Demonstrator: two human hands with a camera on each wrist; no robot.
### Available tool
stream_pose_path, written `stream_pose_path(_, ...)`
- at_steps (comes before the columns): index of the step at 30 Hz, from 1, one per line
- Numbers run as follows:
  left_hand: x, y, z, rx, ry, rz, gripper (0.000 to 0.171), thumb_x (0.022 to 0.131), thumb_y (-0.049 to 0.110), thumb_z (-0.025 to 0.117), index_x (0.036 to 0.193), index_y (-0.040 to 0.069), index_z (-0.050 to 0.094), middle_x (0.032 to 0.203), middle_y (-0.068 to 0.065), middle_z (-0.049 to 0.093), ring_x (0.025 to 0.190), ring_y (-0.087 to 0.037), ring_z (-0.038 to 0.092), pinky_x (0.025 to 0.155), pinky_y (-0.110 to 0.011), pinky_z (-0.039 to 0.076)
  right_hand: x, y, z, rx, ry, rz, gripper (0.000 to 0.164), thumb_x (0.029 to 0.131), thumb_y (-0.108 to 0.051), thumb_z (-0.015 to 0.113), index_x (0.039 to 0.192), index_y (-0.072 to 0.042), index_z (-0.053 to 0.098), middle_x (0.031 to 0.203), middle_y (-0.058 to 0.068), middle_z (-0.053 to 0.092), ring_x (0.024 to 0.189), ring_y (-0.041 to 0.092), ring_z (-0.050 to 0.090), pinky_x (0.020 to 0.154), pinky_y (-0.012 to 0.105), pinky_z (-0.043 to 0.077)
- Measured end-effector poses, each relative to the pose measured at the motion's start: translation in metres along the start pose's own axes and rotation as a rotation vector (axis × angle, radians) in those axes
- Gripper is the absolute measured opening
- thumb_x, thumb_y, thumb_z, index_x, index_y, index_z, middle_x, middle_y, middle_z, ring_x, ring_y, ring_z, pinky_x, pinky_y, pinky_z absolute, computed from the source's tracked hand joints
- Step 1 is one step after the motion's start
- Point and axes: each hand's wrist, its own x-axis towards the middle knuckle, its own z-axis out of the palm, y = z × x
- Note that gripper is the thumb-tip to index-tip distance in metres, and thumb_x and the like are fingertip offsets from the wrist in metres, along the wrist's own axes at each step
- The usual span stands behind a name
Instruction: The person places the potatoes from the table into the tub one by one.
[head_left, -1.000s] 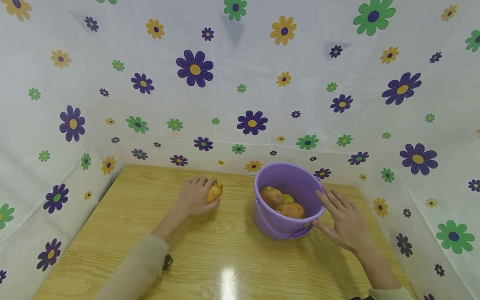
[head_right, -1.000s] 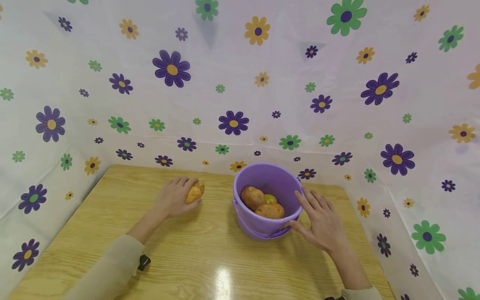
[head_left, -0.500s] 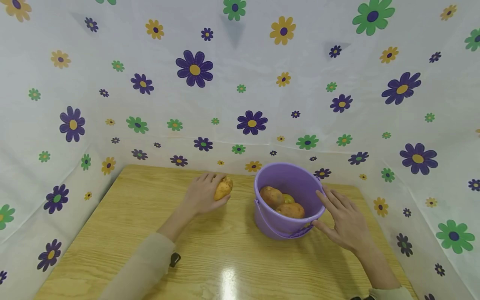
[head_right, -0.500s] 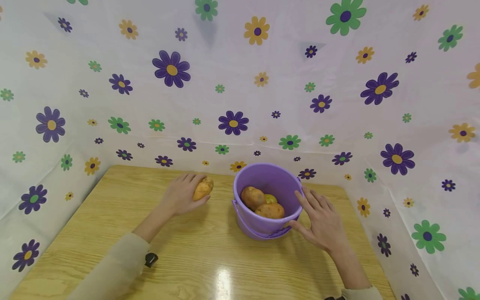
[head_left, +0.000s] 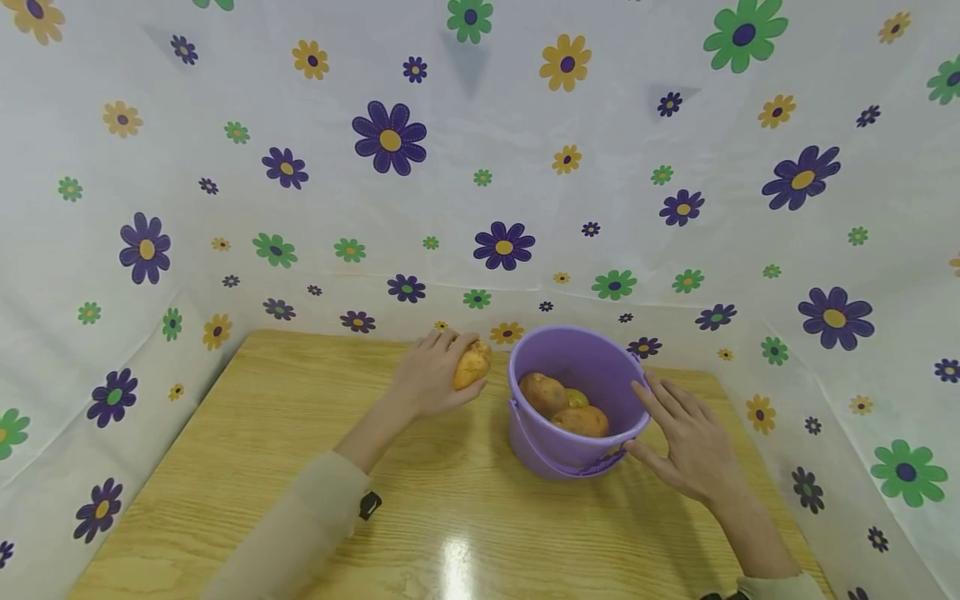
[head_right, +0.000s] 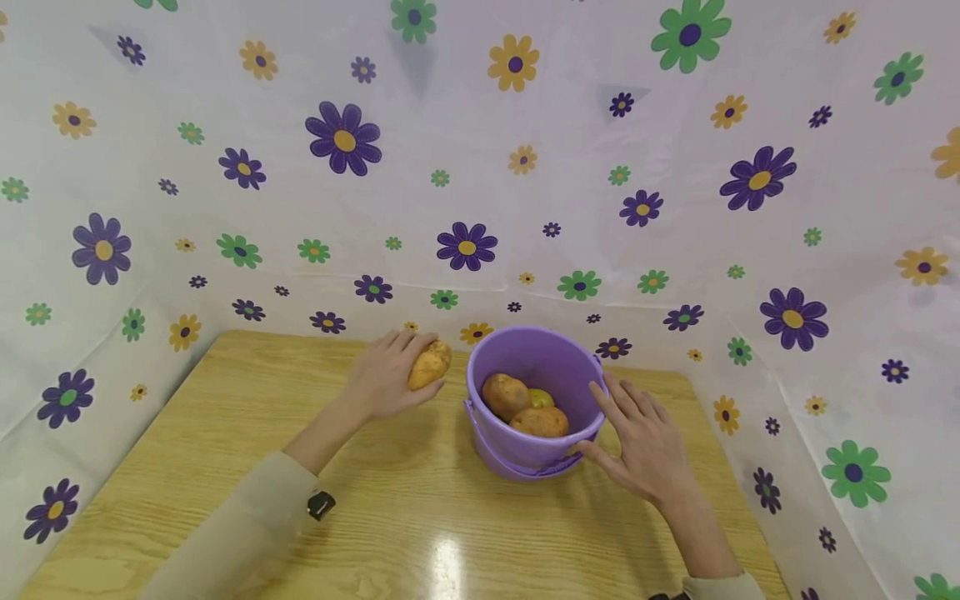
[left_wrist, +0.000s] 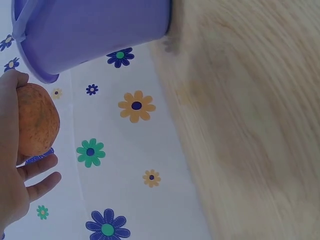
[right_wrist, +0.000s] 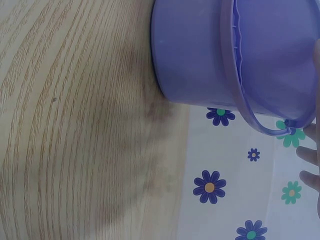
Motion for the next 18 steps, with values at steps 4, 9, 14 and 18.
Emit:
stream_pose_path(4, 0.006, 0.004, -0.004, 0.003, 0.025, 0.006, 0.072, 0.092, 0.058, 0.066, 0.149, 0.016, 0.053, 0.128, -0.013, 0.068, 0.115, -0.032, 0.068, 0.097, -0.049, 0.060, 0.001, 0.000, 0.001, -0.003, 0.005, -0.005, 0.085, 0.097, -0.074, 0.053, 0.160, -0.017, 0.047, 0.160, 0.018, 0.052, 0.139, 0.045, 0.053, 0.109, 0.064, 0.046)
stream_pose_path(9, 0.014, 0.010, -0.007, 0.014, 0.056, 0.015, 0.072, 0.093, 0.059, 0.066, 0.149, 0.016, 0.053, 0.130, -0.012, 0.069, 0.117, -0.031, 0.067, 0.099, -0.047, 0.060, 0.001, 0.000, 0.002, 0.005, 0.013, -0.010, 0.085, 0.097, -0.074, 0.052, 0.160, -0.017, 0.047, 0.160, 0.019, 0.052, 0.139, 0.045, 0.053, 0.109, 0.065, 0.046)
stream_pose_path(14, 0.021, 0.017, -0.011, 0.020, 0.071, 0.034, 0.072, 0.093, 0.060, 0.066, 0.149, 0.016, 0.052, 0.130, -0.012, 0.069, 0.118, -0.030, 0.066, 0.100, -0.046, 0.060, 0.000, 0.001, 0.002, 0.010, 0.004, -0.003, 0.084, 0.095, -0.070, 0.059, 0.160, -0.017, 0.046, 0.161, 0.018, 0.051, 0.140, 0.045, 0.052, 0.110, 0.065, 0.045)
stream_pose_path(18, 0.026, 0.022, -0.013, 0.031, 0.103, 0.056, 0.072, 0.093, 0.060, 0.066, 0.148, 0.016, 0.054, 0.126, -0.010, 0.070, 0.115, -0.028, 0.066, 0.096, -0.044, 0.061, 0.000, 0.001, 0.003, 0.012, -0.002, 0.001, 0.085, 0.094, -0.067, 0.062, 0.161, -0.017, 0.046, 0.161, 0.018, 0.051, 0.141, 0.046, 0.052, 0.111, 0.065, 0.045)
